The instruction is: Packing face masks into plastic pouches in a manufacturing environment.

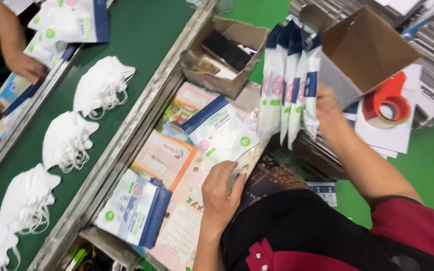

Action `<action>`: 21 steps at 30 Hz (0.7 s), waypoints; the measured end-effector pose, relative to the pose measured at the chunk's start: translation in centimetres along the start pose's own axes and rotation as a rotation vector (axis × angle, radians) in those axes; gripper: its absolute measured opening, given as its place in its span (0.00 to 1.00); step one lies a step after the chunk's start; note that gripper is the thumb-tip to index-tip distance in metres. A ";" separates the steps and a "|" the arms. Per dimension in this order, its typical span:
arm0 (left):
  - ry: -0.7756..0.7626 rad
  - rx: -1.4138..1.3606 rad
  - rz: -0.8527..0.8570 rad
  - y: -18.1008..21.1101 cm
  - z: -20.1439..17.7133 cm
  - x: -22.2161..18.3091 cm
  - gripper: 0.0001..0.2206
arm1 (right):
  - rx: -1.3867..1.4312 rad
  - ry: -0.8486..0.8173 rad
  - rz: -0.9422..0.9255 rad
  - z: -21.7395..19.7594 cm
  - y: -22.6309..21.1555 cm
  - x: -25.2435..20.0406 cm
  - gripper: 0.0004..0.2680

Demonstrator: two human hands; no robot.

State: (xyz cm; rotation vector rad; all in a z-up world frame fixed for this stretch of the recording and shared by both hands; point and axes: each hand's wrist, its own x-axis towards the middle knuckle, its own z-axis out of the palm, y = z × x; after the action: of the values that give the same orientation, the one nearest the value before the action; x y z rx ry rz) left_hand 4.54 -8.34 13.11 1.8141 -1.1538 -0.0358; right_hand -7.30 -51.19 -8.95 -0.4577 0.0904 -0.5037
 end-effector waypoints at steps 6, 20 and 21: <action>-0.115 0.046 -0.079 -1.6 0.1 -1.4 0.12 | -0.688 0.358 -0.085 21.9 -17.7 -0.9 0.04; -0.013 0.228 -0.280 -6.7 3.8 -5.5 0.22 | -2.414 0.306 0.711 -7.5 -23.4 7.7 0.27; -0.050 0.205 -0.298 -7.2 4.0 -6.0 0.25 | -2.634 0.150 0.830 -9.2 -22.2 9.1 0.30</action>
State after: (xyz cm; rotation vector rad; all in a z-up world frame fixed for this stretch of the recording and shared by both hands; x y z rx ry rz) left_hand 4.28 -6.12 3.19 2.1673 -0.9386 -0.1407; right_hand -10.98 -76.50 -7.05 -2.7540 1.0916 0.8016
